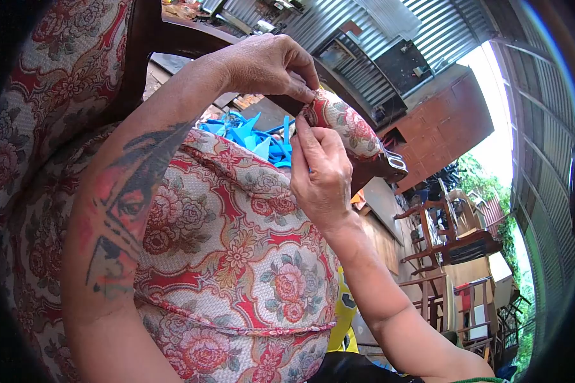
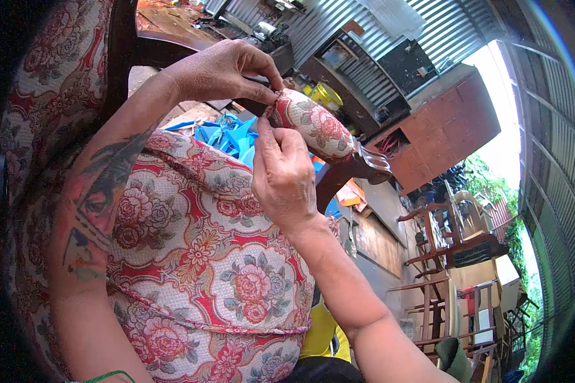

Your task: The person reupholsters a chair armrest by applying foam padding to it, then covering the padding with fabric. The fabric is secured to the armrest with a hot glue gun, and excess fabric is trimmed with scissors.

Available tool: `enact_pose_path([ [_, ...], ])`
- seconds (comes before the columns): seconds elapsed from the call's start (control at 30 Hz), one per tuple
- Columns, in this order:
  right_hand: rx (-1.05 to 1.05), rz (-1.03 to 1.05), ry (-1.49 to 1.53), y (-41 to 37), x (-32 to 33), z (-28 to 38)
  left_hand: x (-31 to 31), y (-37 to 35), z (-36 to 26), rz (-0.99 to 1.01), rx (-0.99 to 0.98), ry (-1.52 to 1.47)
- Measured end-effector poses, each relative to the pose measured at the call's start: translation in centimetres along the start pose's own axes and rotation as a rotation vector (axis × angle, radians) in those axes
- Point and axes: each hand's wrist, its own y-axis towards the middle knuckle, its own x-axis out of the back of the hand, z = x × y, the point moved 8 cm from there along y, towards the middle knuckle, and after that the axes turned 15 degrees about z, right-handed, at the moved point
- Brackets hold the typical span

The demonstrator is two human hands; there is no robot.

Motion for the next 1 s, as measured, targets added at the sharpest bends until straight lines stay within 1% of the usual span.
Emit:
enact_pose_path([
  [0.13, 0.035, -0.005, -0.031, -0.4, -0.5, -0.3, -0.3, 0.1, -0.2, 0.031, 0.003, 0.013],
  [0.23, 0.079, -0.048, -0.034, -0.7, -0.6, -0.1, -0.4, 0.2, -0.2, 0.037, 0.002, -0.003],
  [0.3, 0.054, -0.145, 0.018, -1.1, -0.2, -0.1, -0.3, 0.1, -0.2, 0.028, 0.04, 0.019],
  [0.33, 0.057, -0.145, 0.018, -1.1, -0.2, 0.3, -0.2, 0.0, -0.4, 0.024, 0.04, 0.02],
  [0.4, -0.162, -0.151, 0.216, -1.4, -0.3, -0.8, -0.1, -0.1, -0.5, 0.009, 0.043, 0.03],
  [0.5, -0.194, -0.149, 0.239, -1.3, -0.3, -0.9, -0.2, 0.0, -0.4, 0.018, 0.038, 0.013],
  [0.73, -0.099, -0.103, 0.148, -0.7, -0.2, -0.8, -0.3, -0.4, -0.6, 0.01, 0.049, 0.022],
  [0.8, -0.104, -0.099, 0.154, -0.8, -0.4, -1.0, 0.0, -0.6, -1.3, -0.063, 0.025, 0.198],
  [0.9, -0.084, -0.122, 0.156, -0.9, -0.3, -1.1, 0.0, -0.7, -1.6, -0.047, 0.038, 0.175],
  [0.93, -0.083, -0.133, 0.163, -0.9, -0.2, -1.2, 0.1, -1.0, -2.0, -0.059, 0.049, 0.211],
  [1.0, -0.068, -0.131, 0.161, -1.0, -0.4, -1.3, 0.1, -1.0, -2.4, -0.075, -0.003, 0.304],
])
